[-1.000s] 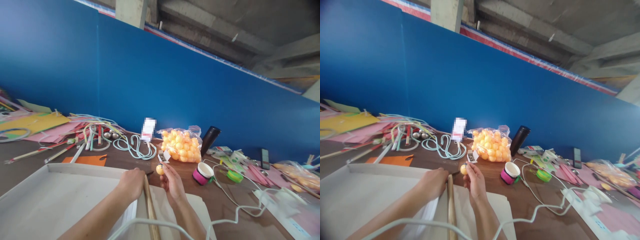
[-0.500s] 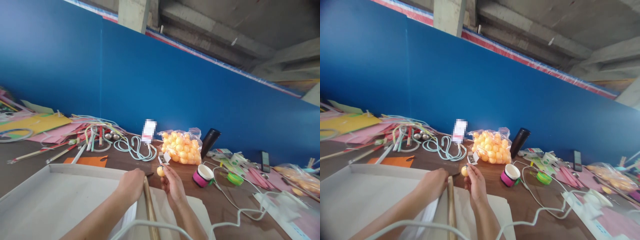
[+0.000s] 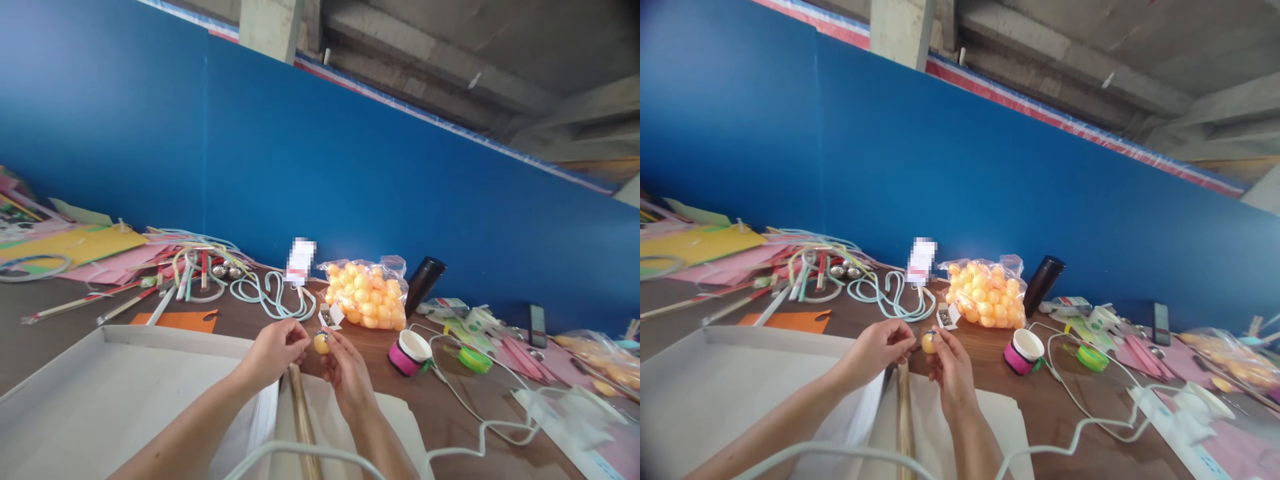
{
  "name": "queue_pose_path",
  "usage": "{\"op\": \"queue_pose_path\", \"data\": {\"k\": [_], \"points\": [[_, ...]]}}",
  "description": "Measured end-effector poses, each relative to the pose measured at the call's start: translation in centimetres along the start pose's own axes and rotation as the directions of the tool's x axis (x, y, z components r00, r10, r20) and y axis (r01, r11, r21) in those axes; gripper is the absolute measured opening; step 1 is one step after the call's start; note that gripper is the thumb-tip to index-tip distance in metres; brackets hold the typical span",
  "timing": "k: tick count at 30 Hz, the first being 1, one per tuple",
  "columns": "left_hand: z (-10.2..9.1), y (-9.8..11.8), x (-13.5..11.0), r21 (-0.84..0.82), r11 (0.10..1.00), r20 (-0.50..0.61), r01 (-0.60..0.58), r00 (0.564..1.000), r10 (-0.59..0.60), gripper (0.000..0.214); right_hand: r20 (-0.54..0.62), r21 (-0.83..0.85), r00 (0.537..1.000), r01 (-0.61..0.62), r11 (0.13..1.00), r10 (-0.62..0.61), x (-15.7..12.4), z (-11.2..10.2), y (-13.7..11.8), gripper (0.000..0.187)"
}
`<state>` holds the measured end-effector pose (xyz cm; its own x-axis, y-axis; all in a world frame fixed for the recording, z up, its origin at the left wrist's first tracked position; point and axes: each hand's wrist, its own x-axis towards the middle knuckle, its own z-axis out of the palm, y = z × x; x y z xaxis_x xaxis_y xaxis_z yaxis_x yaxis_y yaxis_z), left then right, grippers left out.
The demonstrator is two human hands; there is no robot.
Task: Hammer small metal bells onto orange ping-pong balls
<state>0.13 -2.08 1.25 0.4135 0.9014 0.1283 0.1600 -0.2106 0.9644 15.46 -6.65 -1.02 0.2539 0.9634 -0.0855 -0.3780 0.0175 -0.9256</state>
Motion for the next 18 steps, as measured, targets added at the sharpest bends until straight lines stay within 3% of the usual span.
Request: {"op": "queue_pose_path", "data": {"k": [6, 12, 18], "points": [[-0.12, 0.21, 0.52, -0.295, 0.945, 0.053, 0.138, 0.99, -0.129, 0.025, 0.049, -0.028, 0.999, 0.012, 1.0, -0.011, -0.4, 0.16, -0.21, 0.034], [-0.2, 0.71, 0.22, -0.383, 0.905, 0.116, 0.187, 0.981, -0.154, 0.028, 0.113, -0.072, 0.993, 0.022, 0.997, -0.014, -0.59, 0.58, -0.42, 0.03], [-0.16, 0.81, 0.05, -0.41, 0.899, 0.118, 0.155, 0.986, -0.116, 0.027, 0.125, -0.1, 0.992, 0.034, 0.994, -0.021, -0.55, 0.49, -0.28, 0.031]]}}
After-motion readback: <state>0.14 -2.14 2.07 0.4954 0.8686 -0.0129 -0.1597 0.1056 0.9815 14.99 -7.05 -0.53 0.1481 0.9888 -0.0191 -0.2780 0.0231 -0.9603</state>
